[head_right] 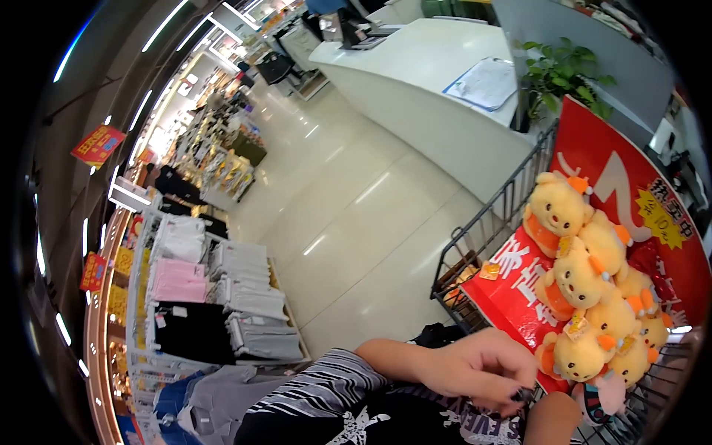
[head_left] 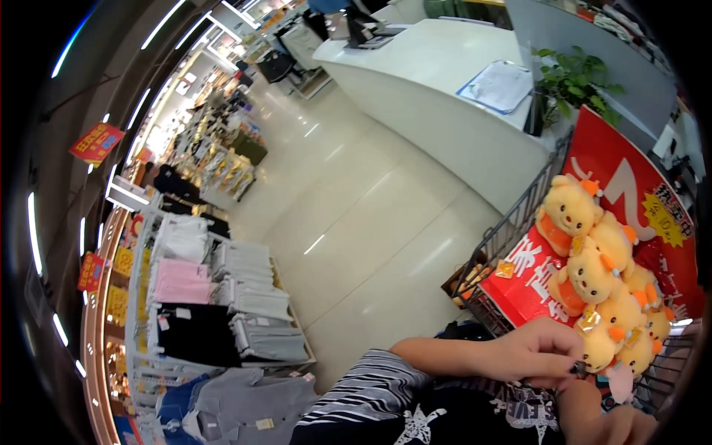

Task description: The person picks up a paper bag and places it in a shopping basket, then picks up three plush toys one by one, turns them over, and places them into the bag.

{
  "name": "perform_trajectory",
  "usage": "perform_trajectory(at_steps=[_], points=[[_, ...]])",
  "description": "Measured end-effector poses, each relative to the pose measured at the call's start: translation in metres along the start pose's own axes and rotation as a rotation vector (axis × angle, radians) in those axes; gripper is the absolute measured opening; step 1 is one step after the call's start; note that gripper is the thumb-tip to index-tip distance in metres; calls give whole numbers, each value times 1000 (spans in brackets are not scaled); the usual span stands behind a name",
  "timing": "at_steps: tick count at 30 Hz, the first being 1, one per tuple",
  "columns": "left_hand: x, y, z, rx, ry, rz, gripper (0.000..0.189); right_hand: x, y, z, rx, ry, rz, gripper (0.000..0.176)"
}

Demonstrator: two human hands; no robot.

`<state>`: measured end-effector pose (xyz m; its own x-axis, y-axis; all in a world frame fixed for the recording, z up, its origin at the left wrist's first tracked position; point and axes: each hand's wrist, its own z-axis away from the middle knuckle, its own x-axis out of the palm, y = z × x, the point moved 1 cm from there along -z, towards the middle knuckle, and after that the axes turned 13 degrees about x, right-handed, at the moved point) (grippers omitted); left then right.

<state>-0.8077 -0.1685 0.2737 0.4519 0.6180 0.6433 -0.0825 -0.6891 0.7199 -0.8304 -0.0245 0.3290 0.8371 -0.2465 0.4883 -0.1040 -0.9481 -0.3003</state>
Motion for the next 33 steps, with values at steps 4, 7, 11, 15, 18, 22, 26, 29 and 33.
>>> perform_trajectory(at_steps=[4, 7, 11, 15, 18, 22, 26, 29, 33], points=[[-20, 5, 10, 40, 165, -146, 25, 0, 21, 15, -500, 602, 455, 14], [-45, 7, 13, 174, 226, -355, 28, -51, 9, 48, -115, 33, 1334, 15], [-74, -3, 9, 188, 397, -658, 19, -85, 32, 90, 480, 5, 1628, 28], [-104, -38, 0, 59, 273, -945, 18, -110, 25, 154, 812, 115, 1743, 17], [-115, -66, -7, 13, 27, -1443, 16, -114, 13, 193, 953, 215, 1813, 14], [-150, -119, 1, -249, -532, -1818, 27, -108, 5, 228, 1098, 344, 1817, 11], [-194, -182, 17, -463, -851, -1694, 31, -121, 14, 301, 1212, 435, 1789, 12], [-211, -212, 25, -516, -919, -1681, 35, -120, 23, 310, 1225, 418, 2048, 10], [-238, -222, 26, -438, -811, -1518, 47, -114, 27, 296, 1094, 535, 2097, 9]])
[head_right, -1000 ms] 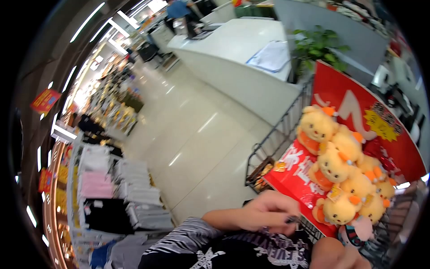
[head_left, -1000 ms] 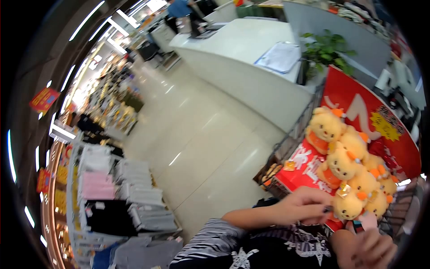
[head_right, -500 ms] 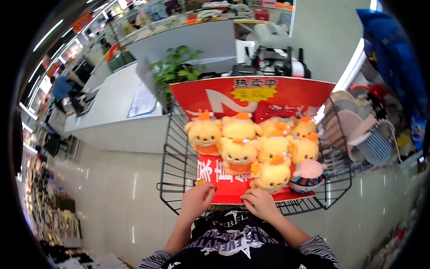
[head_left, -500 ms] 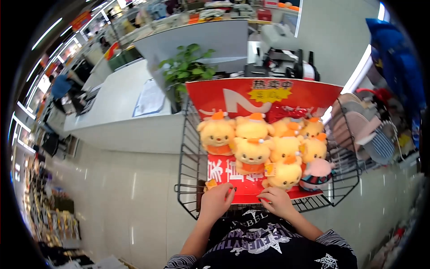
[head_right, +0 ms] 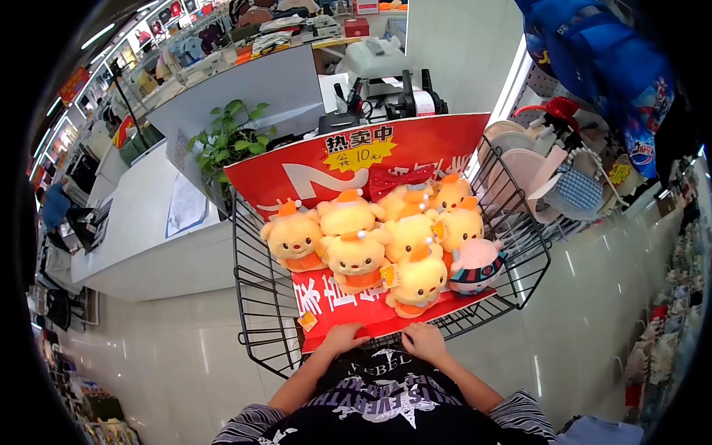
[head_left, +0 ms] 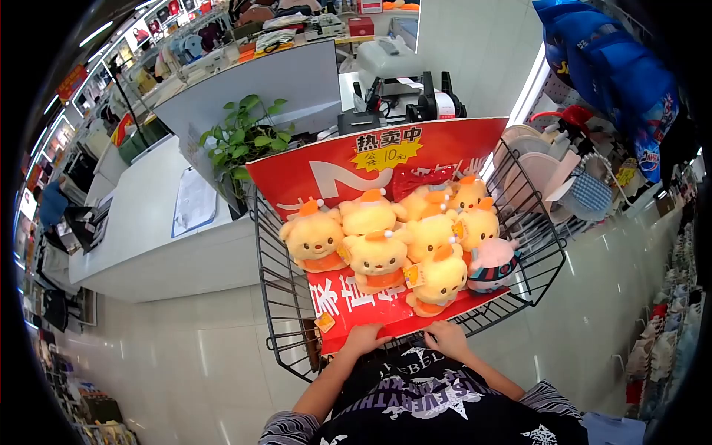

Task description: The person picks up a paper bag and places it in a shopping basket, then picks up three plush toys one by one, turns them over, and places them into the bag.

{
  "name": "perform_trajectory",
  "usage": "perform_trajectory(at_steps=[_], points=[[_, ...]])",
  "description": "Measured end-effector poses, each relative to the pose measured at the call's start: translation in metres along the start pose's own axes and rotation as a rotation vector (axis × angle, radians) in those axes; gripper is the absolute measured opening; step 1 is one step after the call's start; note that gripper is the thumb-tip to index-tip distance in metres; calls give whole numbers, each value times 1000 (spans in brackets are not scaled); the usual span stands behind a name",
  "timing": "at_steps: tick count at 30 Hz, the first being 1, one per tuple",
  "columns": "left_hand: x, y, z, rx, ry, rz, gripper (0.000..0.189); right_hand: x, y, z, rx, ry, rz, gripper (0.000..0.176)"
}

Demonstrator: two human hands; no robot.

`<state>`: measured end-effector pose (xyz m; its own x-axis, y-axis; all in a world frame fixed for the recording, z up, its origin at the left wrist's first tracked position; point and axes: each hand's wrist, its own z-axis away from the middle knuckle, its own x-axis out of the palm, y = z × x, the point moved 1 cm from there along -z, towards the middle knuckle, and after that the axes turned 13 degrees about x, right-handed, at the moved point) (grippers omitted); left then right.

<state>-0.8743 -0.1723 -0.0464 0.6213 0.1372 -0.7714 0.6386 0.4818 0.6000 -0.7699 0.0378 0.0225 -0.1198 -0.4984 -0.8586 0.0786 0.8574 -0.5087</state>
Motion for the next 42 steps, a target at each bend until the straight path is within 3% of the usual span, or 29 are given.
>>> perform_trajectory(at_steps=[5, 13, 27, 31, 33, 34, 35, 36, 38, 42], points=[[-3, -10, -4, -117, -66, 213, 59, 1, -3, -1, 61, -41, 23, 9], [6, -7, -7, -26, 54, 183, 49, 6, -2, -1, 86, -9, 59, 8], [1, -16, -4, -88, 39, 249, 40, 4, -4, -1, 89, 15, 41, 8], [-9, -31, -10, -279, 305, 437, 38, 3, 0, 1, 74, 3, 5, 11], [-12, -48, -19, -308, 815, 206, 41, 8, 10, 1, 81, -94, -32, 11], [-20, -46, -25, -309, 911, 264, 42, 3, 12, 1, 78, -97, -46, 11], [-32, -48, -36, -308, 1008, 322, 42, -2, 15, -3, 54, -234, -75, 11], [-41, -52, -46, -314, 1006, 311, 42, -6, 18, -6, 28, -369, -103, 12], [-44, -63, -63, -279, 812, 161, 37, -8, 25, -10, 2, -393, -224, 12], [-37, -55, -82, -365, 978, 31, 29, 4, 50, -18, -26, -517, -453, 17]])
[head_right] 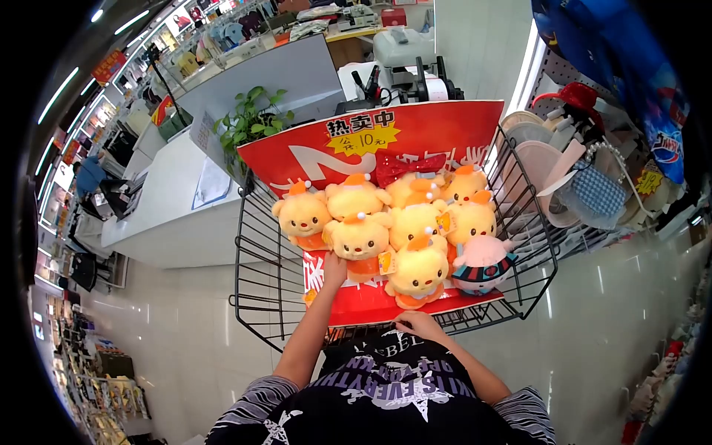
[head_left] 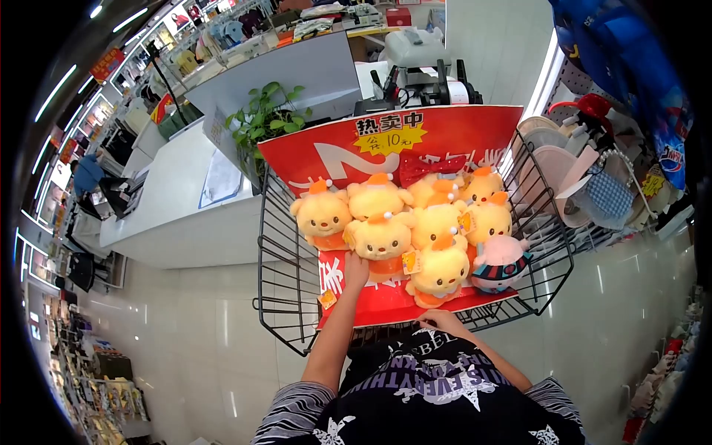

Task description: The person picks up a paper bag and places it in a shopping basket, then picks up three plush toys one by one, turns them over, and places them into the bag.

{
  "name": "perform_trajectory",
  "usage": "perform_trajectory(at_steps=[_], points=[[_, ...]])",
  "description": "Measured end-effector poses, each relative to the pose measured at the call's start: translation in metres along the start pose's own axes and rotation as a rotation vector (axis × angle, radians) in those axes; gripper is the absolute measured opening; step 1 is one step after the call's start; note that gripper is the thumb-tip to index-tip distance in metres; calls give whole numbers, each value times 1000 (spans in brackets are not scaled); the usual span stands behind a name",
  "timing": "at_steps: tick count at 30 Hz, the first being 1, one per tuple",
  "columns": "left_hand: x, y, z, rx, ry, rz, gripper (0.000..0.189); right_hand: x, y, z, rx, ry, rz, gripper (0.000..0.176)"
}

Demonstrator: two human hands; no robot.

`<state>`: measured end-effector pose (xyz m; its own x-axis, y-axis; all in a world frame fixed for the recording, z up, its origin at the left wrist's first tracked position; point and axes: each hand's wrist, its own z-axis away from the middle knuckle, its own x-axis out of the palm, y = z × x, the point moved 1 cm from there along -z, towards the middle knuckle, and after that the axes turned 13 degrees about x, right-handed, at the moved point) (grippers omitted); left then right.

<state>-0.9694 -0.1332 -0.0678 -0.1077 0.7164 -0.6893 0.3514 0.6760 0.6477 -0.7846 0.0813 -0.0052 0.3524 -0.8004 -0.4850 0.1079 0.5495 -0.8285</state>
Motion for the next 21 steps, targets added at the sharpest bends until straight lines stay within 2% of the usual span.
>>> perform_trajectory(at_steps=[1, 2, 3, 4, 8, 10, 12, 14, 15, 17, 18, 19, 21], points=[[1, -5, 1, 4, 5, -6, 29, -2, 8, -3, 17, -42, -37, 17], [-1, -11, 2, -32, 18, 122, 29, -1, 14, -4, 11, -44, -39, 17], [-1, -15, 4, -70, 30, 251, 29, -1, 20, -5, 96, -35, -228, 18], [-27, 17, 8, -256, 72, 501, 27, -3, 24, -7, 181, -27, -416, 18], [-76, 45, 27, -209, 172, 514, 24, -19, 5, -3, 249, -131, -639, 20], [-100, 66, 37, -316, 308, 802, 22, -25, -5, -4, 241, -183, -617, 22], [-124, 96, 44, -317, 344, 819, 22, -30, -16, -9, 218, -226, -599, 25], [-135, 119, 50, -313, 394, 903, 23, -36, -43, -12, 172, -273, -844, 37], [-137, 125, 54, -317, 405, 899, 23, -35, -49, -19, 172, -285, -839, 37], [-137, 138, 60, -278, 333, 899, 22, -33, -61, -32, 9, -247, -773, 50], [-140, 159, 59, -272, 333, 1016, 21, -40, -79, -31, 107, -271, -855, 53], [-136, 167, 60, -276, 348, 1021, 21, -41, -78, -33, 110, -281, -842, 53], [-132, 175, 69, -246, 372, 1022, 19, -39, -74, -34, 246, -147, -804, 49]])
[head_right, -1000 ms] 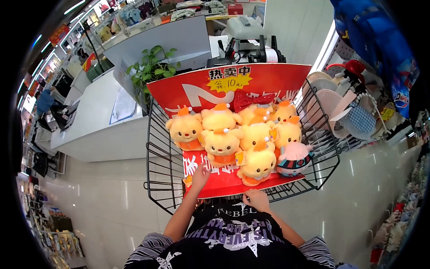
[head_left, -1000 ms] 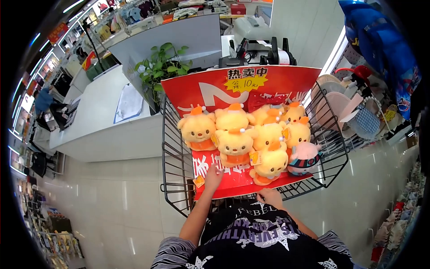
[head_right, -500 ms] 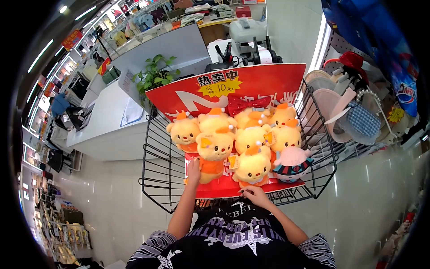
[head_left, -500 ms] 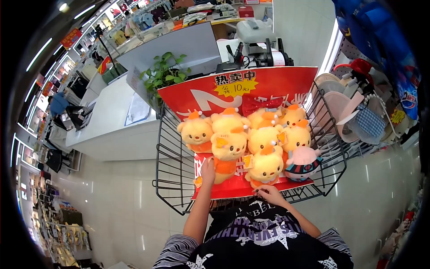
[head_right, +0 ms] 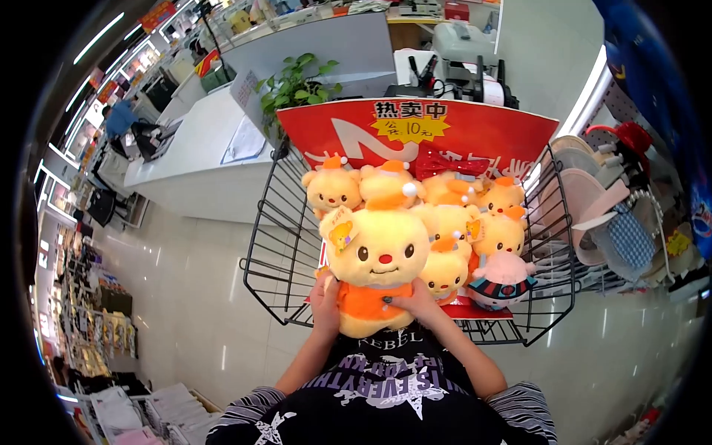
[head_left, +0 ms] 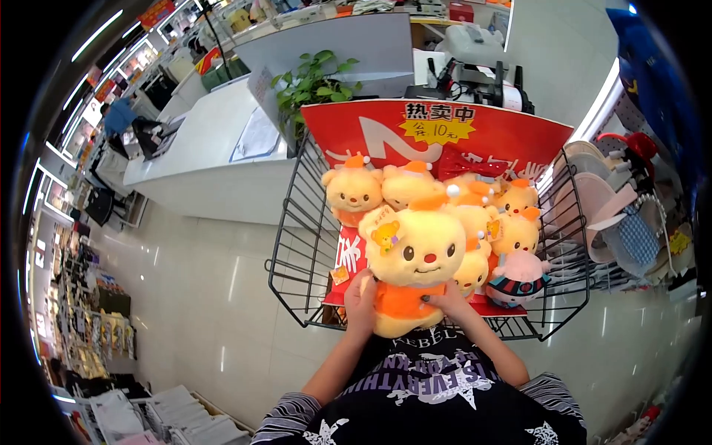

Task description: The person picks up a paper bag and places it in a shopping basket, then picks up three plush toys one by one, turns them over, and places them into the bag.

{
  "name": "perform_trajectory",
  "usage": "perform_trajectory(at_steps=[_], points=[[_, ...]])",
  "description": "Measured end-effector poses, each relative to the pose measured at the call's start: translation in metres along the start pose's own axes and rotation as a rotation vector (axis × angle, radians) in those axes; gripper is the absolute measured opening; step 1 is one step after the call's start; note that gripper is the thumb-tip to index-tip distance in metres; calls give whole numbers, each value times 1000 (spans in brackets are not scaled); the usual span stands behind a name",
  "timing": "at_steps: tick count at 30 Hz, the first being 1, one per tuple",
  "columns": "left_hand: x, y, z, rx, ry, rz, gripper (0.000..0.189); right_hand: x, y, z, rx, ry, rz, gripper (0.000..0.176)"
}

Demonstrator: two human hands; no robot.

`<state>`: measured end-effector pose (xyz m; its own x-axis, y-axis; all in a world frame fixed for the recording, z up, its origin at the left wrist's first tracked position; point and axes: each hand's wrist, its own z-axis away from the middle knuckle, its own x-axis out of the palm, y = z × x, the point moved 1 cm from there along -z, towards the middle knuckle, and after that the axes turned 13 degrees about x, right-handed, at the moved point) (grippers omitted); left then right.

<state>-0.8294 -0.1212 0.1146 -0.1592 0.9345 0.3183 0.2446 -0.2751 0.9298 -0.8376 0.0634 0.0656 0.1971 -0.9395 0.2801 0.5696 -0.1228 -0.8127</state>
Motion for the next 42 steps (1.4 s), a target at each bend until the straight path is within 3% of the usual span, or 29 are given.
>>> perform_trajectory(at_steps=[5, 9, 10, 13, 16, 23, 26, 28, 31, 35, 42], points=[[7, 8, 9, -140, 17, 260, 45, 20, -14, 12, -168, 138, -278, 38], [14, 6, 18, -285, -1, 238, 59, 12, -13, 12, -231, 130, -268, 36], [13, 4, 21, -292, -7, 239, 59, 9, -7, 10, -264, 141, -290, 36], [14, 6, 22, -347, -319, 13, 62, 3, -4, 10, -340, 190, -313, 36], [15, 8, 13, -378, -444, -82, 58, -2, -4, 10, -381, 242, -297, 35], [16, -1, 4, -442, -476, -20, 55, -9, -2, 8, -421, 305, -180, 34], [11, -9, 2, -292, -412, -88, 48, -4, -2, 9, -410, 324, -192, 36], [9, -10, -2, -50, -442, -217, 47, 2, 0, 7, -451, 326, -226, 34], [11, -7, -4, 60, -459, -277, 43, 6, -3, 7, -429, 341, -279, 32], [16, 7, -10, 2, -548, -331, 39, 5, -3, 4, -256, 348, -326, 31], [6, -11, -5, 110, -557, -422, 39, 5, -4, 6, -261, 386, -300, 36]])
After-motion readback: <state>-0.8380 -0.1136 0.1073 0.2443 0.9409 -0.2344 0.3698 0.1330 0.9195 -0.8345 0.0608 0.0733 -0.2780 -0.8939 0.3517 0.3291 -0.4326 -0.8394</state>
